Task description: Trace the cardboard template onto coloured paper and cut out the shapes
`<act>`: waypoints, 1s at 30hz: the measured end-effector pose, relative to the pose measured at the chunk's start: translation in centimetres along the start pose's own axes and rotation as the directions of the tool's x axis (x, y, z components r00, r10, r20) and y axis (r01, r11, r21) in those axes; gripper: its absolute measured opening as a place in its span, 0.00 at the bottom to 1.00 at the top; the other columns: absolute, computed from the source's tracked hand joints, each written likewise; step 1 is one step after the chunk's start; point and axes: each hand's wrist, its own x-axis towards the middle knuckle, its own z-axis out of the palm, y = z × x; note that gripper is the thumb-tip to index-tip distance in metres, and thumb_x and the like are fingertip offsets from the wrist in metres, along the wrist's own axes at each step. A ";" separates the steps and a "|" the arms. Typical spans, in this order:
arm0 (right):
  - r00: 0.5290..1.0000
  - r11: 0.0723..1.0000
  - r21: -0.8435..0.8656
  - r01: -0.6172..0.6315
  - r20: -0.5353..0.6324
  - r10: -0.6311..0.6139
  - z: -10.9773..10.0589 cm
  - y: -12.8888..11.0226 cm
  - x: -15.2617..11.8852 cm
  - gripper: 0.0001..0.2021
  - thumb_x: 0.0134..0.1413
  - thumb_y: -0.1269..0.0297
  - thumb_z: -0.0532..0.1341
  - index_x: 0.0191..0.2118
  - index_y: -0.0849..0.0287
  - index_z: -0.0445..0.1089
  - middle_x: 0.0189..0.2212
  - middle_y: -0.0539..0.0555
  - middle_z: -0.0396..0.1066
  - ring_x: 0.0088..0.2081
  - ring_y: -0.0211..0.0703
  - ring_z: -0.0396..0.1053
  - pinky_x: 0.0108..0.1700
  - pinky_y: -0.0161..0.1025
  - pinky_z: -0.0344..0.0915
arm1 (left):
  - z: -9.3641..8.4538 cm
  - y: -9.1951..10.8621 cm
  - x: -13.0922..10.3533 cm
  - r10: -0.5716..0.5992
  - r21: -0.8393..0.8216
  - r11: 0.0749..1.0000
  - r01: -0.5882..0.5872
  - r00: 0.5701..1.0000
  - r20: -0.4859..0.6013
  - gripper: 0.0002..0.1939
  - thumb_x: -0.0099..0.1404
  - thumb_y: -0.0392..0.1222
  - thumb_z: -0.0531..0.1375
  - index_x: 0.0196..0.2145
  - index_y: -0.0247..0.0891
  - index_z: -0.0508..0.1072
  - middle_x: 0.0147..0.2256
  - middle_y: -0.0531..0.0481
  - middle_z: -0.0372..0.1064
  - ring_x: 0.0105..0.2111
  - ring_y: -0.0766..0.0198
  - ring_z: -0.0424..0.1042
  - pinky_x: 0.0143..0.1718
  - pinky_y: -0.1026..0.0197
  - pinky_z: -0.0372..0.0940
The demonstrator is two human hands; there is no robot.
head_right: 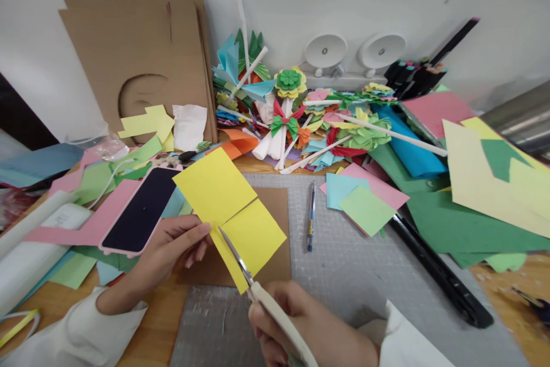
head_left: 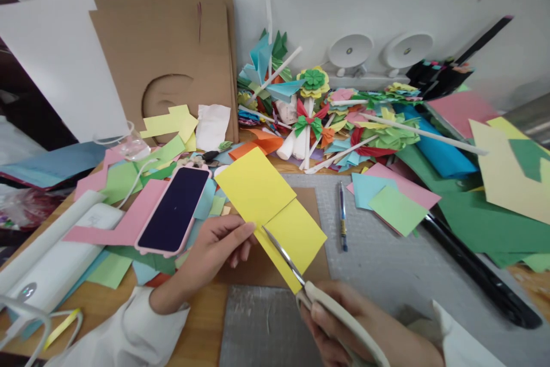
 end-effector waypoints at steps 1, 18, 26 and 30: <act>1.000 1.000 0.000 0.005 0.002 -0.005 0.0 0.1 0.0 0.27 0.47 0.37 0.62 0.26 0.57 0.55 0.18 0.41 0.51 0.17 0.25 0.51 0.22 0.27 0.61 | 0.0 0.0 0.0 0.000 -0.001 1.000 0.000 1.000 -0.002 0.19 0.61 0.52 0.61 0.21 0.35 0.73 0.15 0.53 0.65 0.12 0.73 0.59 0.13 0.71 0.50; 0.993 0.996 -0.094 -0.006 -0.115 -0.004 0.4 0.3 0.2 0.30 0.46 0.32 0.59 0.22 0.57 0.52 0.14 0.39 0.48 0.14 0.25 0.51 0.19 0.27 0.58 | -0.1 -0.2 0.0 -0.010 0.033 0.999 0.010 1.000 0.004 0.20 0.63 0.53 0.60 0.22 0.34 0.72 0.16 0.54 0.65 0.14 0.73 0.59 0.15 0.71 0.52; 0.996 0.994 -0.109 0.021 -0.085 -0.030 0.2 0.0 0.1 0.29 0.48 0.36 0.60 0.20 0.57 0.51 0.13 0.40 0.50 0.13 0.25 0.50 0.18 0.26 0.59 | -0.2 -0.4 0.0 0.017 0.069 0.997 -0.020 0.999 0.041 0.21 0.65 0.52 0.58 0.21 0.35 0.68 0.17 0.54 0.65 0.15 0.73 0.59 0.16 0.70 0.52; 0.998 0.985 -0.172 0.004 -0.054 -0.013 0.0 -0.6 -0.2 0.24 0.51 0.44 0.62 0.21 0.58 0.55 0.12 0.40 0.51 0.13 0.25 0.51 0.18 0.26 0.59 | -0.4 -0.3 0.2 0.066 0.072 0.995 -0.068 0.997 0.031 0.21 0.66 0.51 0.57 0.20 0.36 0.67 0.17 0.54 0.63 0.16 0.73 0.59 0.17 0.69 0.51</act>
